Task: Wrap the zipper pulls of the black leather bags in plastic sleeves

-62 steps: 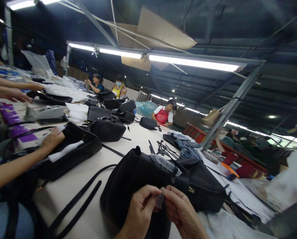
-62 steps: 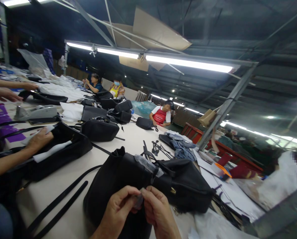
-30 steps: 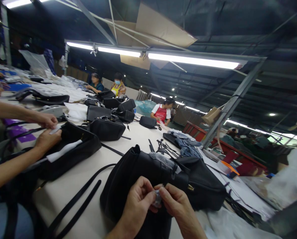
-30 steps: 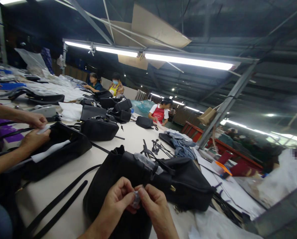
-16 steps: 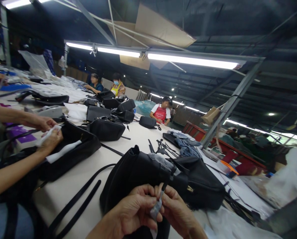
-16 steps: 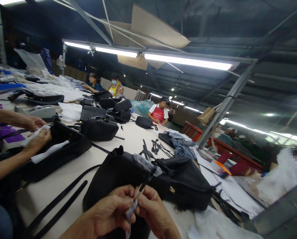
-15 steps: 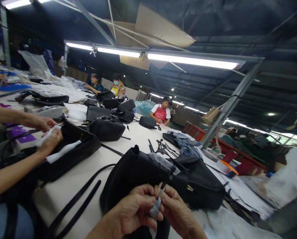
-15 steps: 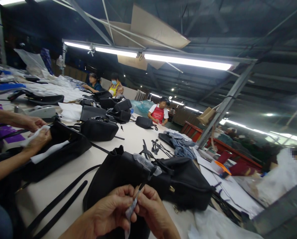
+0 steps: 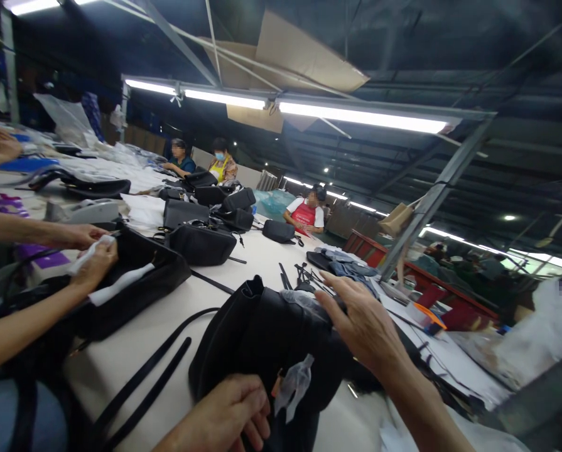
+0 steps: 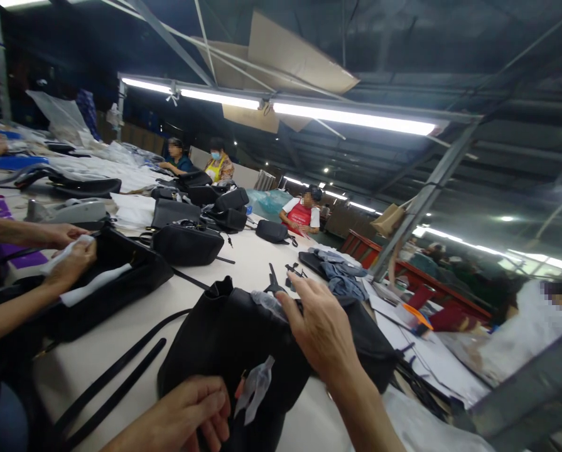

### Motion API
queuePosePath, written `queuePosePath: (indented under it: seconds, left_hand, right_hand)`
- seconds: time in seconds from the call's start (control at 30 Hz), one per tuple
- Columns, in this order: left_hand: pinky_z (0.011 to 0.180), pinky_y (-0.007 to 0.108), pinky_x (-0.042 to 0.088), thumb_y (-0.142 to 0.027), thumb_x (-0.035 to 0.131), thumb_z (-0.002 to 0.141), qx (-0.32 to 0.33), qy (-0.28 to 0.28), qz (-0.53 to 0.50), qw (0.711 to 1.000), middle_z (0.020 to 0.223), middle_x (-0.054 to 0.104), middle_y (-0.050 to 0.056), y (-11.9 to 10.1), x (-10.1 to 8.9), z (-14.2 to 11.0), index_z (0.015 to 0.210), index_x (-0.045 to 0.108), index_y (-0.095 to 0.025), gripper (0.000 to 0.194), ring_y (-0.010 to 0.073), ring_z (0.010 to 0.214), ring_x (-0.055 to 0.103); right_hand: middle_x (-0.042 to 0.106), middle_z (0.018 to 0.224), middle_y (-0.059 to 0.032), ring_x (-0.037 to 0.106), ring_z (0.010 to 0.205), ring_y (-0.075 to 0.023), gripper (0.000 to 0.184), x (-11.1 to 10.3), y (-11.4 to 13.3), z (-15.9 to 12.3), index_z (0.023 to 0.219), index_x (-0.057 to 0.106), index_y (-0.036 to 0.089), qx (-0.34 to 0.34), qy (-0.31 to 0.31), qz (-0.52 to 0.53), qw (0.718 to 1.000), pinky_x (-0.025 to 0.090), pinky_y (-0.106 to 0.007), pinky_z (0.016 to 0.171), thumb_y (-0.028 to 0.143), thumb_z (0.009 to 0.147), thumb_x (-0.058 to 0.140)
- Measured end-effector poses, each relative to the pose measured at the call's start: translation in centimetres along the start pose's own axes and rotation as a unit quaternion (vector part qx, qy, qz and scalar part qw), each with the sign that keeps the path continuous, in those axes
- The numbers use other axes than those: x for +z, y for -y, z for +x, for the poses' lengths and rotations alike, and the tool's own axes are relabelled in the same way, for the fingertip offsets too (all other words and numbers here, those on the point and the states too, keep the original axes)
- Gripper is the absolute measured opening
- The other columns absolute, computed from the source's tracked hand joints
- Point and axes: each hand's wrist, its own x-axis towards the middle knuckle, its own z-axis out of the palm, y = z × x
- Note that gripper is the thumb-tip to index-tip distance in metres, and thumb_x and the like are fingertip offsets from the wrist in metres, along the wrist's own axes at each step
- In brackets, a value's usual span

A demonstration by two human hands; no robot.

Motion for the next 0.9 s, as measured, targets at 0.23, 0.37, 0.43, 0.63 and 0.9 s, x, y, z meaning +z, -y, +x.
queuePosePath:
  seconds: [0.23,0.37,0.43,0.63,0.9]
  left_hand:
    - [0.051,0.021,0.042,-0.047,0.053,0.082,0.087,-0.091,0.043,0.991,0.075,0.066,0.005,-0.5,-0.5,-1.2,0.077,0.06,-0.018,0.03,0.0175,0.069,0.063]
    - [0.06,0.023,0.043,-0.037,0.056,0.084,0.152,-0.162,0.071,0.972,0.076,0.068,0.003,-1.2,-0.2,-1.5,0.082,0.065,-0.018,0.021,0.0176,0.073,0.061]
    - [0.062,0.024,0.042,-0.036,0.056,0.084,0.169,-0.17,0.074,0.968,0.073,0.068,0.003,-1.6,0.3,-1.3,0.085,0.067,-0.019,0.02,0.0174,0.07,0.06]
    - [0.061,0.025,0.04,-0.031,0.051,0.087,0.204,-0.167,0.105,0.959,0.068,0.066,0.001,-2.8,1.9,0.3,0.093,0.069,-0.02,0.022,0.0168,0.063,0.058]
    - [0.059,0.024,0.038,-0.025,0.053,0.084,0.214,-0.189,0.149,0.947,0.062,0.059,-0.002,-3.1,3.0,1.7,0.086,0.066,-0.02,0.013,0.0149,0.06,0.054]
  right_hand:
    - [0.073,0.093,-0.0074,0.066,0.079,-0.0218,0.039,0.6,1.3,4.2,0.121,0.065,0.018,-0.033,0.085,-0.027,0.995,0.044,-0.032,0.072,0.04,0.09,0.054]
    - [0.069,0.069,-0.0007,0.063,0.061,-0.0181,0.03,-0.9,2.0,0.9,0.092,0.07,0.024,0.042,0.002,-0.021,0.999,0.038,-0.027,0.055,0.047,0.089,0.05]
    - [0.061,0.055,0.0021,0.056,0.049,-0.0163,0.033,-0.9,2.0,-2.1,0.074,0.064,0.026,0.082,0.021,-0.004,0.996,0.034,-0.027,0.047,0.053,0.086,0.05]
    - [0.071,0.073,-0.0029,0.067,0.065,-0.0214,0.031,4.2,1.0,-11.4,0.082,0.061,0.026,0.227,0.054,0.158,0.96,0.046,-0.027,0.052,0.057,0.079,0.058]
    - [0.07,0.099,-0.0085,0.069,0.085,-0.0291,0.047,11.3,1.7,-15.2,0.11,0.051,0.024,0.298,-0.062,0.148,0.941,0.053,-0.036,0.064,0.047,0.071,0.067]
